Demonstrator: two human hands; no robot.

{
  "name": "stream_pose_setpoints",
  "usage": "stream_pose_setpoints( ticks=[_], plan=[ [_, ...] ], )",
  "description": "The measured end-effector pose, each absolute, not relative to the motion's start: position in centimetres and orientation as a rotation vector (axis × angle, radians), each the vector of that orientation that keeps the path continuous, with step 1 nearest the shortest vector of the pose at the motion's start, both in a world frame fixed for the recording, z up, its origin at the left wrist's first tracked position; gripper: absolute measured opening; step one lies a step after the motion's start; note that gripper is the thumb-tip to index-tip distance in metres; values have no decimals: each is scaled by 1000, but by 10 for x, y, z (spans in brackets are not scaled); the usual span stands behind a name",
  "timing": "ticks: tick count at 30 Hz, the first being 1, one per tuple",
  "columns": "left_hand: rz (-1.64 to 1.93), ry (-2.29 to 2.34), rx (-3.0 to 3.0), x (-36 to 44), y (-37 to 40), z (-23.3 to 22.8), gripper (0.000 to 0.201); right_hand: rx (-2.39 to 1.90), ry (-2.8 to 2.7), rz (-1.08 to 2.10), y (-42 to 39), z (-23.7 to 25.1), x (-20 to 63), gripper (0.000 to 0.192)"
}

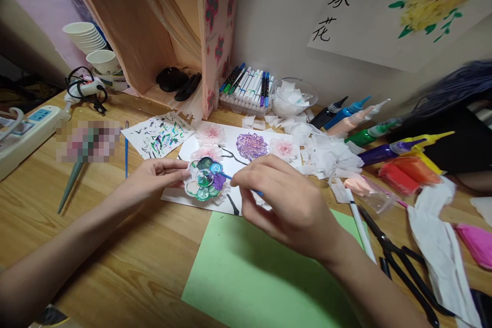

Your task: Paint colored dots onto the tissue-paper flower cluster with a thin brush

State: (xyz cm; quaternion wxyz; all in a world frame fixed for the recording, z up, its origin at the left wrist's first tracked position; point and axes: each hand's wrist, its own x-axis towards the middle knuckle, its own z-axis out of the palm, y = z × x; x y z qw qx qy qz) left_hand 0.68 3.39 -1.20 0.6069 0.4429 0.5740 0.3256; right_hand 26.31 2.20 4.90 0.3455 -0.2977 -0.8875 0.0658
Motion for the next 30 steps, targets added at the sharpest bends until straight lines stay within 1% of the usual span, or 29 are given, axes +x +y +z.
stream_pose_setpoints(
  ticks=[6, 10, 13, 18, 30],
  plan=[
    [760, 1336, 1010, 8, 34, -10, 39, -766, -2319, 182, 22, 50, 263, 26],
    [751, 1339, 975, 8, 34, -9, 40, -806, -2298, 131, 21, 50, 263, 26],
    [740, 1321, 939, 7, 35, -10, 41, -772, -2319, 175, 22, 50, 263, 26],
    [743, 1289, 946, 5, 35, -12, 35, -791, -2288, 151, 22, 51, 263, 26],
    [742, 1275, 944, 5, 35, -13, 31, -774, -2312, 154, 22, 52, 264, 23]
  ],
)
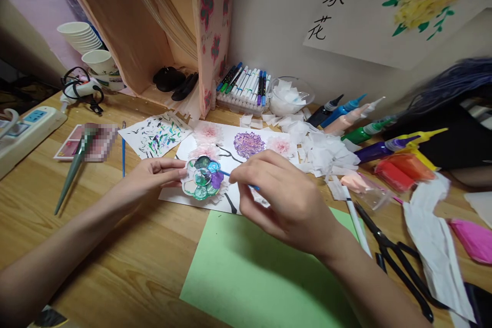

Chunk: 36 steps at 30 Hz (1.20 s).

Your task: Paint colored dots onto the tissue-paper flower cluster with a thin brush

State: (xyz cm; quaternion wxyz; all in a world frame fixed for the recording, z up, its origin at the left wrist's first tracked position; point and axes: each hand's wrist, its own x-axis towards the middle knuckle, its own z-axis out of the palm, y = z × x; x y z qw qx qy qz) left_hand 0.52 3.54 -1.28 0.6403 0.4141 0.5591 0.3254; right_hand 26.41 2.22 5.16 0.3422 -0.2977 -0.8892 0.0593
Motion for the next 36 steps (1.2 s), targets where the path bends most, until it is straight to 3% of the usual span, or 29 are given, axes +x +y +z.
stream_pose_setpoints(
  ticks=[36],
  plan=[
    [752, 1252, 948, 6, 35, -11, 28, -813, -2271, 144, 22, 49, 264, 20]
  ],
)
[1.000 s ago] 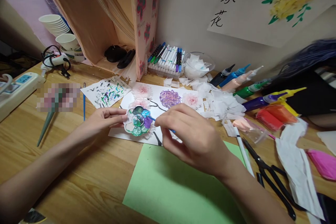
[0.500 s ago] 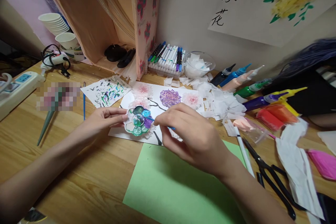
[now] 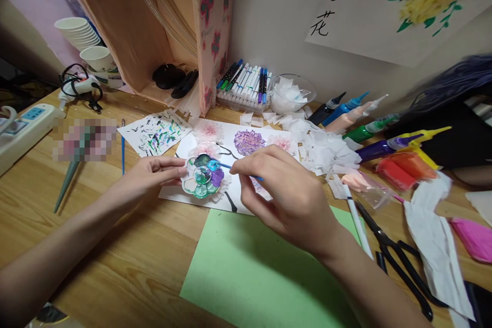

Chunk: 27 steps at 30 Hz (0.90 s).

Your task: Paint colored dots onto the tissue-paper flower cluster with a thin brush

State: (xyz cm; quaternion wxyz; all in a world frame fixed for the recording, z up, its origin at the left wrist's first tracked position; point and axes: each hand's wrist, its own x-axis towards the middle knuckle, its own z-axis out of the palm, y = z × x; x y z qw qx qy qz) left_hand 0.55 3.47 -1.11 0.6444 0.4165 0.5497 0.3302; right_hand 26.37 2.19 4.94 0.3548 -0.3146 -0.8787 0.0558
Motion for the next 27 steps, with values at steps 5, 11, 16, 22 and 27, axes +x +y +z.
stream_pose_setpoints(
  ticks=[5, 11, 16, 22, 27],
  plan=[
    [742, 1292, 956, 5, 34, -12, 31, -805, -2288, 193, 22, 49, 264, 20],
    [744, 1255, 963, 5, 34, -12, 26, -798, -2299, 191, 23, 49, 264, 17],
    [752, 1312, 982, 6, 34, -9, 33, -829, -2268, 168, 23, 50, 265, 20],
    [734, 1321, 1036, 6, 34, -10, 37, -818, -2270, 180, 22, 47, 265, 17],
    [716, 1320, 1071, 5, 34, -10, 38, -834, -2243, 227, 23, 46, 265, 20]
  ],
)
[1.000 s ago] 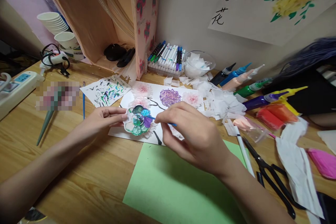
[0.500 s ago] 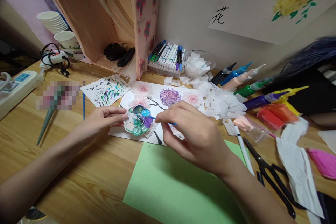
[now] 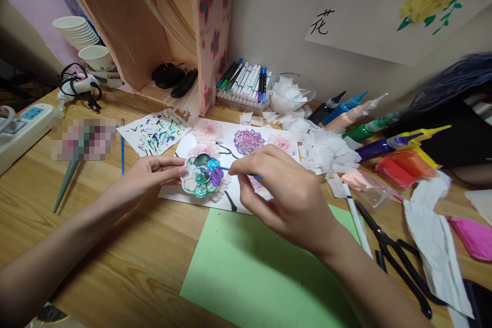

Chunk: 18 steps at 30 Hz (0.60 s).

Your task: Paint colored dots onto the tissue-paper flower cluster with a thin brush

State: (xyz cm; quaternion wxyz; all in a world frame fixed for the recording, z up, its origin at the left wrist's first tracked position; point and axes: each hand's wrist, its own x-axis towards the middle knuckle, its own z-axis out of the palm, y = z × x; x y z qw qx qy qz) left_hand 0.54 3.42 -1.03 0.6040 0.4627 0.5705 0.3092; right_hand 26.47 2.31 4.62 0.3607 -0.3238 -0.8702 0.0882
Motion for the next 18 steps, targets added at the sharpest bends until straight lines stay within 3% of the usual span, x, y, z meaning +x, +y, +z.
stream_pose_setpoints(
  ticks=[18],
  plan=[
    [740, 1354, 1029, 7, 34, -5, 36, -835, -2247, 219, 23, 49, 266, 24]
  ],
)
